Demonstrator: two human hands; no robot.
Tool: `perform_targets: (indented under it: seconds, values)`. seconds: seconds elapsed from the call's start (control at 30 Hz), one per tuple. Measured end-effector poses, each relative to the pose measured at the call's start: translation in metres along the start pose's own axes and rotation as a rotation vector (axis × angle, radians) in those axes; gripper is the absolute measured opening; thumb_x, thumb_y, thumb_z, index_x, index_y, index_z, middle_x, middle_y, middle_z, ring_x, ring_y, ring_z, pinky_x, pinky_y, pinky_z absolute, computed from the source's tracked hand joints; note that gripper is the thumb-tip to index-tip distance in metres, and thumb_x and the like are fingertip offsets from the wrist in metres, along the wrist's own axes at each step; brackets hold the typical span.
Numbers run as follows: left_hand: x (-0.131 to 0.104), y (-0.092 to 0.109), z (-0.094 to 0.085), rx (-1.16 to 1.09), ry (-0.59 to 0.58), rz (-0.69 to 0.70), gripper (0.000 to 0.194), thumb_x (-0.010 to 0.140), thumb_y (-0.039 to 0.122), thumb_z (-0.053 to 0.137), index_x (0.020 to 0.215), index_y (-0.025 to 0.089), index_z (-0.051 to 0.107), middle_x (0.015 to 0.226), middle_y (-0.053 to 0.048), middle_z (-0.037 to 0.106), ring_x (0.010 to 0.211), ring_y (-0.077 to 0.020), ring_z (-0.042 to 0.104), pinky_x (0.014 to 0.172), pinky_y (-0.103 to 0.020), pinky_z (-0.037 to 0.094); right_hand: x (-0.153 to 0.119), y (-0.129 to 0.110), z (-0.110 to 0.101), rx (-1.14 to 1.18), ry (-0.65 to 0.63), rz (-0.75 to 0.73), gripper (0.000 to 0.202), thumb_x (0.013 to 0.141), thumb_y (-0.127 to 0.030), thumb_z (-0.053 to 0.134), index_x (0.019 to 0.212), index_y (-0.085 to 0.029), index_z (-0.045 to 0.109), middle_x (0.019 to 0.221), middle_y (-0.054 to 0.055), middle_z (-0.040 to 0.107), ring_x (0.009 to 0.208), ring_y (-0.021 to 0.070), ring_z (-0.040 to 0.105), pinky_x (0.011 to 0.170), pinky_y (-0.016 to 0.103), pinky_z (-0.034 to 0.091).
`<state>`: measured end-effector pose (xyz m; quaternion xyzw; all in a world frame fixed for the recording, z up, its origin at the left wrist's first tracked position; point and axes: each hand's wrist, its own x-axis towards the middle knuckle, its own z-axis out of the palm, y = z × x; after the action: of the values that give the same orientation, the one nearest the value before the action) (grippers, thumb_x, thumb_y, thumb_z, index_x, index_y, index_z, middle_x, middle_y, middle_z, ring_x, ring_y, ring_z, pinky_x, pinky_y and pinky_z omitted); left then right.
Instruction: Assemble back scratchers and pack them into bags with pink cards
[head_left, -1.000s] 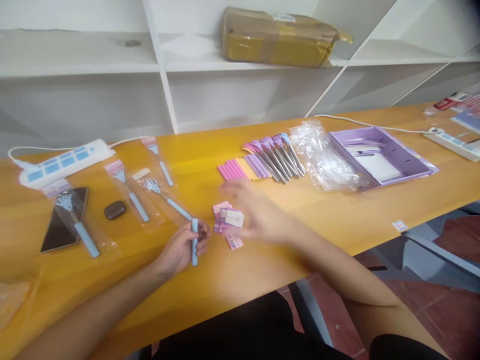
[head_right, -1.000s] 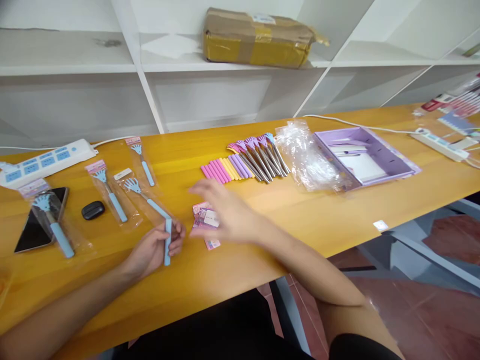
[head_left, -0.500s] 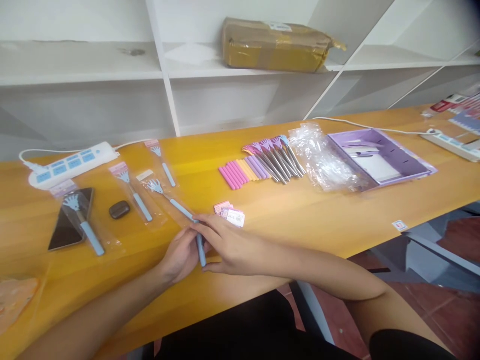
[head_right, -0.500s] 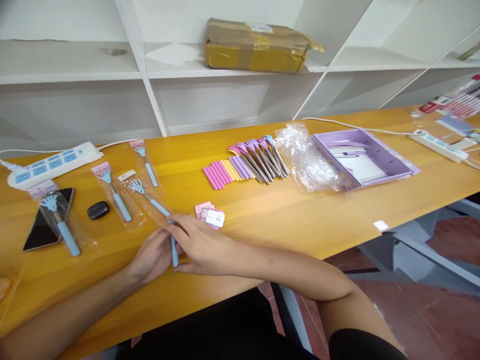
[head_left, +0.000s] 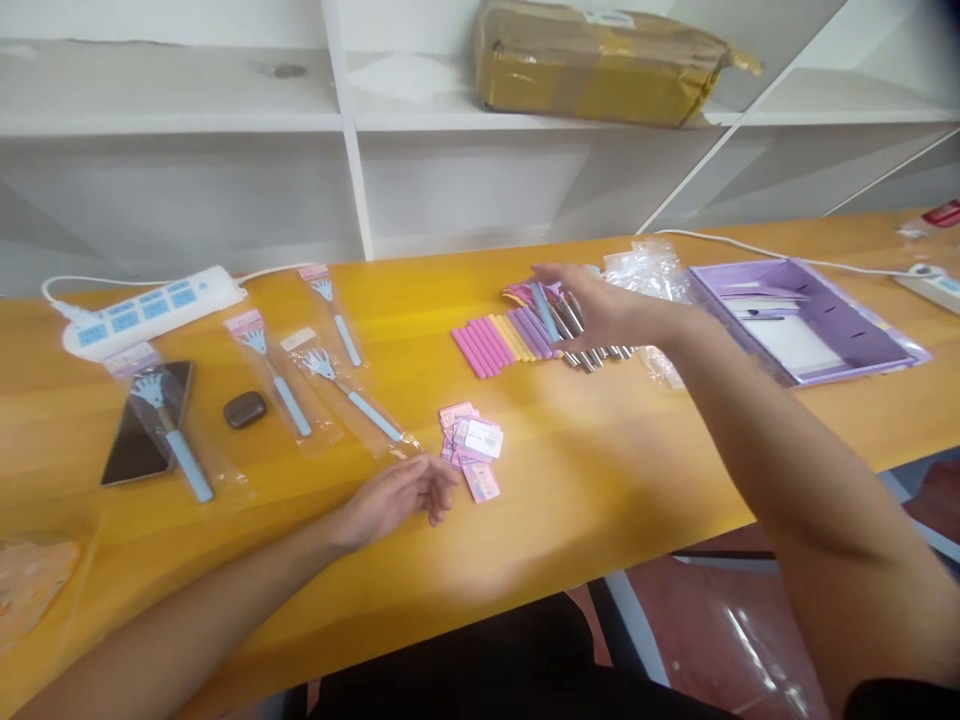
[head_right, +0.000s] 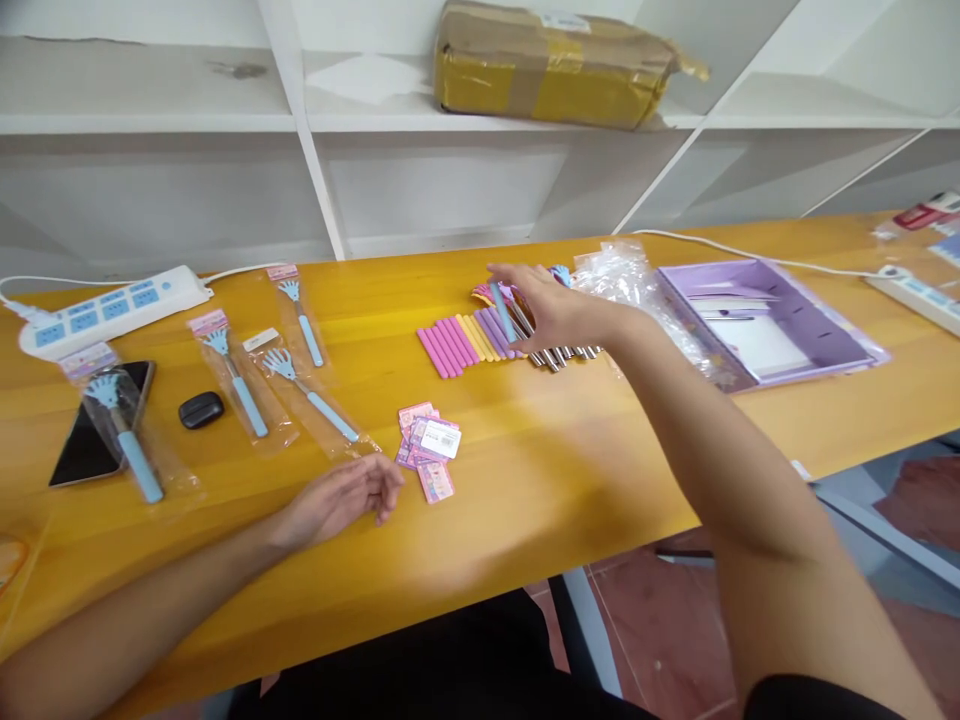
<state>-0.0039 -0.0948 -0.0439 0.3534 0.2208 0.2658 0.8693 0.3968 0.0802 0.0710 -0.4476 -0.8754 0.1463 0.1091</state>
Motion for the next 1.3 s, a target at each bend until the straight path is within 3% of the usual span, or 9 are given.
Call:
perform_targets:
  seconds: [0.2,0.5,0.73,0.83,0.97,1.03,1.1,1.23,1.3]
  values:
    - [0.001,0.003,0.0,0.0,-0.022,-0.009,0.047,0.105,0.058,0.061,0.111,0.014,0.078,0.09,-0.009,0.07,0.078,-0.0174,0.064,0.072,-0.03,0.049,0.005,0.015,0.005,-0.095,-0.168,-0.024,0.114,0.075,-0.052,0.088,0.171,-0.029,0.031,0.164,0.018,0.049,0.149,0.05,0.047,0.123,0.074,0.04]
    - [0.0,0.006,0.003,0.022,0.03,-0.049,0.048,0.102,0.061,0.066,0.108,0.014,0.077,0.087,-0.01,0.069,0.076,-0.0178,0.064,0.071,-0.03,0.048,0.004,0.022,0.019,-0.073,-0.155,-0.018,0.122,0.074,-0.048,0.091,0.175,-0.034,0.025,0.175,0.011,0.039,0.159,0.0477,0.038,0.127,0.077,0.032]
    - [0.0,0.008,0.002,0.022,0.031,-0.049,0.047,0.101,0.06,0.067,0.108,0.014,0.077,0.087,-0.01,0.07,0.076,-0.018,0.064,0.07,-0.03,0.048,0.006,0.025,0.014,-0.09,-0.155,-0.03,0.12,0.072,-0.045,0.093,0.173,-0.033,0.031,0.174,0.011,0.041,0.156,0.0465,0.041,0.126,0.073,0.038]
    - [0.001,0.007,0.004,0.018,0.032,-0.048,0.047,0.101,0.06,0.067,0.107,0.014,0.077,0.087,-0.009,0.069,0.075,-0.0178,0.064,0.07,-0.03,0.049,-0.002,0.011,0.008,-0.111,-0.023,-0.015,0.105,0.076,-0.048,0.089,0.167,-0.026,0.042,0.164,0.015,0.052,0.148,0.046,0.05,0.122,0.072,0.044]
    - [-0.002,0.014,0.011,0.073,0.012,-0.046,0.048,0.098,0.062,0.07,0.106,0.015,0.076,0.087,-0.009,0.068,0.075,-0.0185,0.063,0.07,-0.031,0.049,-0.023,-0.041,0.03,-0.029,0.418,0.017,0.037,0.099,-0.036,0.065,0.134,-0.026,0.068,0.123,0.011,0.075,0.112,0.0306,0.072,0.099,0.052,0.062]
    - [-0.007,0.03,0.014,0.224,0.021,-0.015,0.043,0.099,0.059,0.069,0.107,0.016,0.076,0.088,-0.009,0.069,0.077,-0.0197,0.064,0.073,-0.032,0.05,-0.035,-0.072,0.058,0.055,0.577,0.003,0.018,0.101,-0.025,0.057,0.111,-0.026,0.072,0.098,0.008,0.076,0.088,0.0238,0.073,0.081,0.041,0.063]
    - [-0.012,0.056,0.011,0.519,0.106,0.066,0.032,0.103,0.049,0.065,0.106,0.019,0.076,0.091,-0.009,0.07,0.082,-0.0217,0.064,0.079,-0.035,0.05,-0.046,-0.095,0.09,0.124,0.632,-0.083,0.02,0.099,-0.016,0.052,0.098,-0.026,0.07,0.083,0.004,0.073,0.073,0.0192,0.07,0.067,0.034,0.059]
    - [-0.024,0.118,-0.015,1.42,0.503,0.296,0.013,0.098,0.031,0.066,0.098,0.023,0.075,0.102,-0.012,0.071,0.105,-0.0316,0.061,0.103,-0.045,0.047,-0.055,-0.101,0.134,0.001,0.522,-0.324,0.017,0.092,-0.013,0.059,0.086,-0.026,0.068,0.075,0.0,0.073,0.059,0.0148,0.065,0.054,0.03,0.049]
    - [-0.031,0.143,-0.038,1.742,0.785,0.264,0.014,0.096,0.029,0.063,0.103,0.021,0.072,0.113,-0.016,0.07,0.12,-0.0381,0.059,0.111,-0.051,0.043,-0.056,-0.09,0.139,-0.061,0.48,-0.34,0.015,0.09,-0.015,0.063,0.083,-0.027,0.069,0.074,0.0,0.074,0.058,0.0152,0.065,0.054,0.03,0.049]
